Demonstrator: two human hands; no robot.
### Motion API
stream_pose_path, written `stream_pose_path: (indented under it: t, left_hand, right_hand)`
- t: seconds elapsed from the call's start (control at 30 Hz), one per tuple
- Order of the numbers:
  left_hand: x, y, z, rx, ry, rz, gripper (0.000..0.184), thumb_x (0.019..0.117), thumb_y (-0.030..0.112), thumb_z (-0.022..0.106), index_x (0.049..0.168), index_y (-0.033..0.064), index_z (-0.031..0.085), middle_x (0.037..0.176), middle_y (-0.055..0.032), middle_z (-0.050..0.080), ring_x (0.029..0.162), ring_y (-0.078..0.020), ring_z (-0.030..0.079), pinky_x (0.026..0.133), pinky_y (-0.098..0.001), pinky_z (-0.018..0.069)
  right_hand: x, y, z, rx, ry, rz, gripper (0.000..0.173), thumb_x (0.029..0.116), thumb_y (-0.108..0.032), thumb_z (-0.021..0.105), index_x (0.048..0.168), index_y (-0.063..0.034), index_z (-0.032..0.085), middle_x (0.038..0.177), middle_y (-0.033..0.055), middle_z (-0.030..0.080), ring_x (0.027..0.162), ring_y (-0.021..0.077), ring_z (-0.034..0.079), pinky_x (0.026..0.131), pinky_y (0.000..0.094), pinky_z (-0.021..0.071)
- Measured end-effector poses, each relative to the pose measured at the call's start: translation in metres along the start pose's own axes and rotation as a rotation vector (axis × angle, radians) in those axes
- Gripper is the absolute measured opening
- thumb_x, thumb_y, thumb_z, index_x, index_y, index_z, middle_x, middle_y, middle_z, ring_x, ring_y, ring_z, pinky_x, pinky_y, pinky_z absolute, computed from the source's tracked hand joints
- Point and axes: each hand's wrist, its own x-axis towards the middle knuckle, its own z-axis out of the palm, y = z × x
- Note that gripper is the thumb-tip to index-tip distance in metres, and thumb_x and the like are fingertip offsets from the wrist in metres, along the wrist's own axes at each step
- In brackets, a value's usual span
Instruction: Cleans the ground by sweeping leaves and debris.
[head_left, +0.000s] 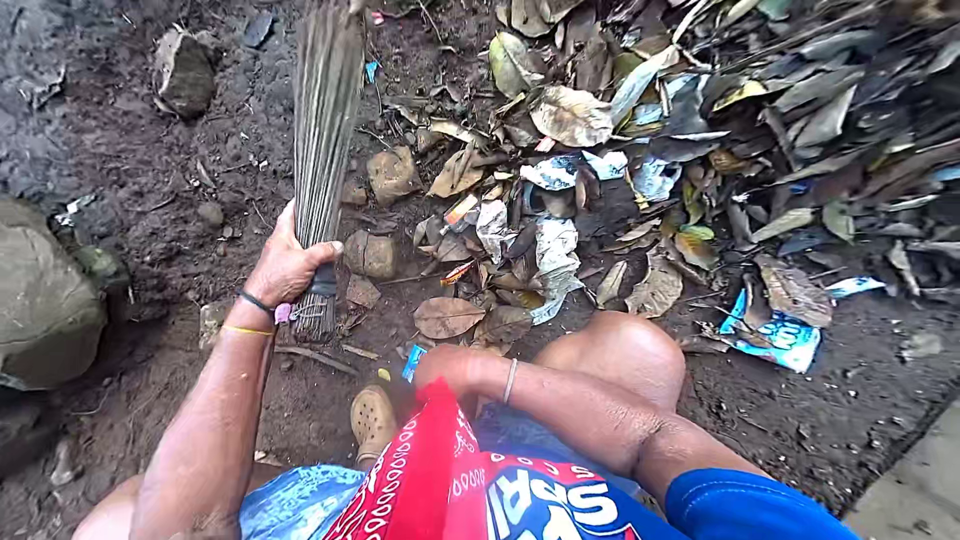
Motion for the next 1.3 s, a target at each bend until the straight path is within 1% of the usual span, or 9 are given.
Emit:
stream_pose_path:
  t: [0.2,0.43,0.67,0.77,0.83,0.97,1.03,1.13,1.3]
  left_hand:
    - [0.059,-0.011,0.091,-0.13,-0.057,-0.138,0.081,0.0743,-0.006,0.077,0.146,0.0008,0.04,0.118,-0.0239,0.065,0.098,-0.0335,0.068,0.084,-0.0524,0.058]
    - [-0.016,0.028,0.072,-0.01,-0.717,0.04,0.11,0.0684,0.006,0.072,0.164,0.0179,0.02,0.096,-0.0099,0.07,0.065,-0.0139,0.067,0.061,-0.0314,0.0599]
    - [0.015,0.03,-0.005,0.127,-0.202,0.075,0.104,0.0769,-0.003,0.074,0.163,0.014,0.018,0.121,-0.0224,0.064,0.086,-0.0312,0.07,0.075,-0.0505,0.0608]
    - [0.072,0.024,0.008,0.103,0.014,-0.054,0.078,0.0811,-0.003,0.074,0.15,0.0051,0.039,0.119,-0.0247,0.065,0.097,-0.0346,0.069,0.085,-0.0544,0.0566]
    - [0.09,0.019,0.03,0.06,-0.069,-0.087,0.063,0.0809,-0.003,0.073,0.139,0.0004,0.05,0.11,-0.021,0.066,0.089,-0.0287,0.067,0.079,-0.0477,0.0573]
    - [0.045,0.022,0.047,0.066,-0.614,0.123,0.089,0.068,0.001,0.07,0.152,0.01,0.043,0.1,-0.0134,0.069,0.067,-0.0175,0.066,0.061,-0.0355,0.0585]
    - [0.022,0.032,0.041,0.193,-0.743,0.226,0.103,0.0649,0.009,0.073,0.16,0.0161,0.035,0.114,-0.0109,0.071,0.079,-0.0145,0.069,0.071,-0.0341,0.0593]
    - [0.016,0.054,0.022,0.215,-0.683,0.304,0.105,0.0689,0.005,0.075,0.162,0.016,0.029,0.13,-0.0126,0.066,0.1,-0.0185,0.07,0.085,-0.0397,0.0597]
    - [0.101,0.078,0.016,0.106,-0.263,0.232,0.079,0.0872,0.002,0.071,0.155,0.0079,0.032,0.118,-0.0192,0.064,0.089,-0.024,0.068,0.08,-0.0437,0.0582]
  right_hand:
    - [0.003,0.001,-0.002,-0.003,-0.005,0.019,0.024,0.1023,-0.014,0.058,0.099,0.0079,0.067,0.102,0.0282,0.067,0.104,0.0474,0.064,0.085,0.0672,0.0471]
    - [0.0,-0.003,-0.012,0.028,-0.024,0.028,0.026,0.1033,-0.017,0.057,0.103,0.007,0.068,0.107,0.0274,0.068,0.108,0.0465,0.064,0.087,0.0673,0.0475]
    - [0.0,-0.006,-0.011,-0.024,-0.01,0.049,0.027,0.1027,-0.019,0.057,0.099,0.0055,0.068,0.102,0.0266,0.068,0.105,0.0463,0.065,0.085,0.067,0.0476]
    - [0.001,-0.009,-0.009,-0.024,0.004,0.057,0.028,0.1039,-0.019,0.055,0.101,0.0056,0.067,0.104,0.0272,0.068,0.106,0.0465,0.064,0.086,0.0662,0.0472]
    - [0.002,-0.01,-0.008,-0.023,0.011,0.068,0.029,0.1045,-0.019,0.054,0.102,0.0064,0.067,0.106,0.0285,0.068,0.107,0.0483,0.064,0.086,0.0682,0.0472]
    - [0.006,-0.006,-0.008,-0.027,0.002,0.077,0.029,0.1057,-0.018,0.051,0.104,0.0063,0.068,0.109,0.0285,0.068,0.109,0.0479,0.064,0.087,0.0682,0.0469]
    - [0.006,-0.004,-0.009,-0.044,0.006,0.072,0.029,0.1056,-0.017,0.051,0.104,0.0062,0.068,0.108,0.028,0.068,0.108,0.0475,0.064,0.086,0.0676,0.0474]
    - [0.007,-0.007,-0.011,-0.036,-0.009,0.099,0.03,0.1067,-0.017,0.049,0.107,0.0065,0.068,0.111,0.0295,0.068,0.111,0.0491,0.063,0.088,0.0687,0.047]
    - [-0.003,-0.021,-0.018,-0.01,0.04,0.094,0.03,0.1073,-0.015,0.048,0.105,0.0087,0.067,0.109,0.0306,0.067,0.109,0.0498,0.064,0.087,0.0684,0.0475]
